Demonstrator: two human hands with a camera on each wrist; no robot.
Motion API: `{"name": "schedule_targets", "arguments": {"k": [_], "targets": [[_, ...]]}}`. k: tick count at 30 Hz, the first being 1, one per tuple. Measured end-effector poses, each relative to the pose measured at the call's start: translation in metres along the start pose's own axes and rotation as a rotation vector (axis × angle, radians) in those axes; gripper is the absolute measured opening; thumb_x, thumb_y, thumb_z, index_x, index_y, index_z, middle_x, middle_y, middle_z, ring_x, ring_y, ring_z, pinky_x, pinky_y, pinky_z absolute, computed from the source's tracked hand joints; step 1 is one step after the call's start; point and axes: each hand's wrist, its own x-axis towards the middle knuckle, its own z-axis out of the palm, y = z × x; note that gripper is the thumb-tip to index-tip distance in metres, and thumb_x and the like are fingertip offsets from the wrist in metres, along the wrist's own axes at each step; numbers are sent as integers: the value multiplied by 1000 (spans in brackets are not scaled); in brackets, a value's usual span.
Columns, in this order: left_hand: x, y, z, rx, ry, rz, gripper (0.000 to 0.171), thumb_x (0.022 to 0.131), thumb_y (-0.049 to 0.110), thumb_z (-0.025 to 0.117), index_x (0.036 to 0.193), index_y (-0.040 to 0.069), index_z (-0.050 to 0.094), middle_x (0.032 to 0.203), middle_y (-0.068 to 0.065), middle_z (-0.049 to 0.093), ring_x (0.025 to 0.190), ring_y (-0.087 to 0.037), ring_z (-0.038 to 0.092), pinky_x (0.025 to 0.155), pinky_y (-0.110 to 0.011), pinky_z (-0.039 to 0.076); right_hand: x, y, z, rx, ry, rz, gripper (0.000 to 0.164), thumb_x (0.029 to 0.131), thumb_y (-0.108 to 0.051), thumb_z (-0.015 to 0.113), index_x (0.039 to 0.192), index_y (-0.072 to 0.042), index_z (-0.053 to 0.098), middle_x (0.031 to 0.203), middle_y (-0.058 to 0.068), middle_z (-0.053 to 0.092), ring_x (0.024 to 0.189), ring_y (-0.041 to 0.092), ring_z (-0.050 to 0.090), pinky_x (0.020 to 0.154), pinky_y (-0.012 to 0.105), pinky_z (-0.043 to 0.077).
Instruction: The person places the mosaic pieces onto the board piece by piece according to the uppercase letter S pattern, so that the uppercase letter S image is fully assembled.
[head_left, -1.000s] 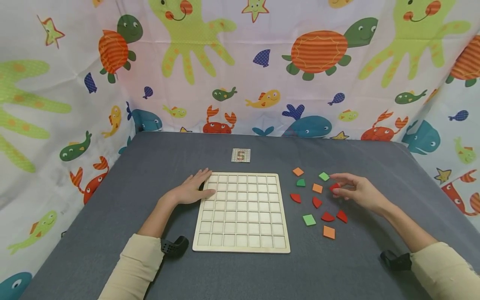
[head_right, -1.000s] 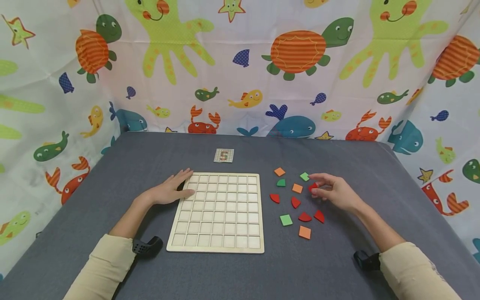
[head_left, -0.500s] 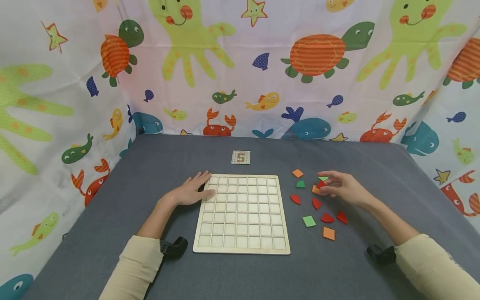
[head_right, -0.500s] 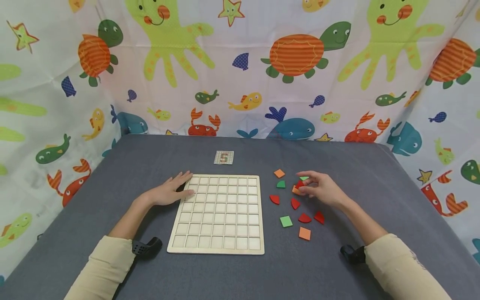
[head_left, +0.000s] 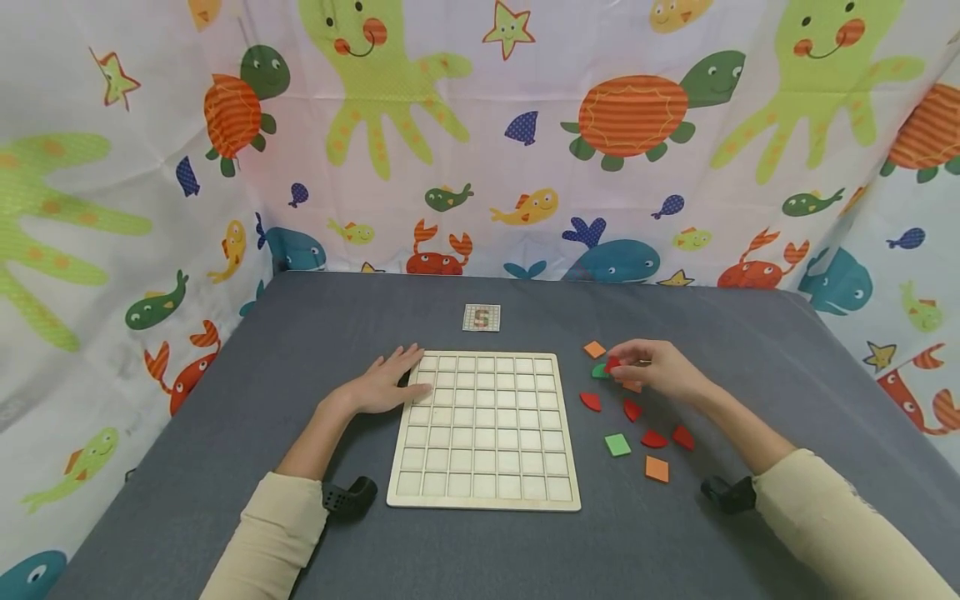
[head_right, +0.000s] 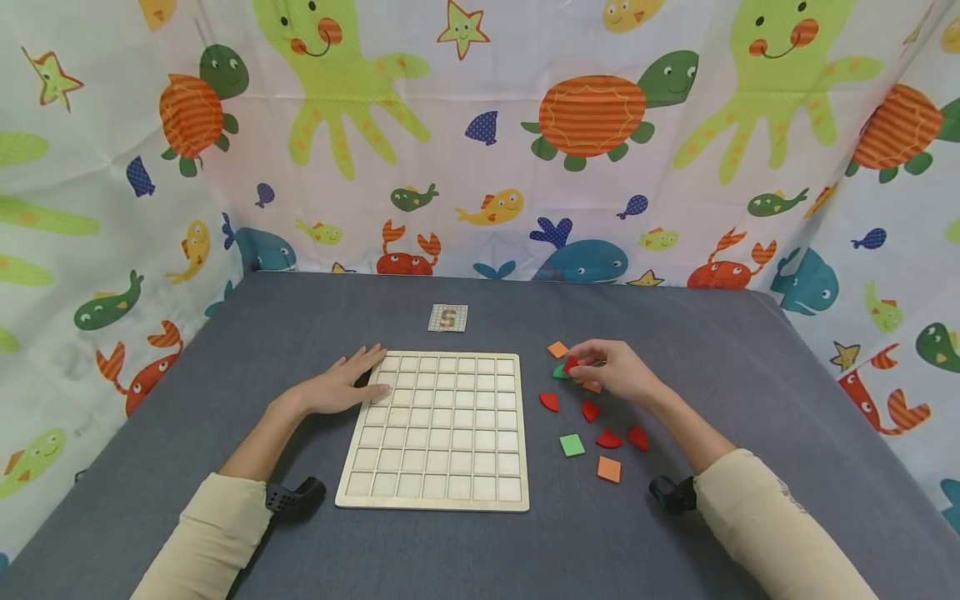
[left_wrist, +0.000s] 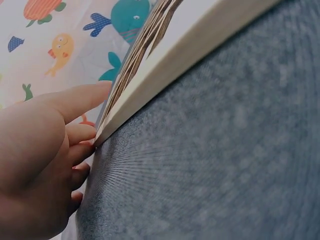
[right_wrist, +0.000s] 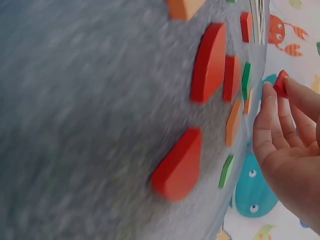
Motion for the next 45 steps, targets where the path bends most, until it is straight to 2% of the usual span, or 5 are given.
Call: {"name": "schedule_targets", "arguments": {"k": [8,14,24,35,45], "targets": [[-4,5,-3,46,-40,-21,76,98,39,51,151,-2,15,156,-22,8,142,-40,2,109,-59,2,15,-13,13,3,-15,15,40,92,-16,65,125,4,57,105,14,62,86,28,60,72,37,51],[-5,7,-3,91,-57,-62,77,97,41,51,152,1,16,156,-21,9,142,-38,4,108,-61,3,25,-18,23,7,-33,-23,36,91,-14,67,121,4,61,100,12,64,84,27,61,72,39,53],[-7,11,-2,92,-35,-101,75,96,41,54,153,6,20,157,-18,12,142,-41,4,103,-69,0,31,-33,35,44,-58,-45,35,93,-10,64,122,8,57,99,14,64,86,30,63,73,42,52],[-8,10,-3,88,-26,-89,73,95,40,56,152,7,23,156,-18,14,141,-41,5,104,-69,2,47,-42,48,77,-89,-14,35,92,-10,65,123,4,59,92,10,64,89,27,66,73,37,53],[-10,8,-5,85,-14,-54,66,98,33,53,151,5,26,155,-20,17,140,-44,7,102,-70,4,55,-53,62,76,-104,-1,31,90,-8,66,120,2,62,91,9,61,83,26,61,72,35,53]]}}
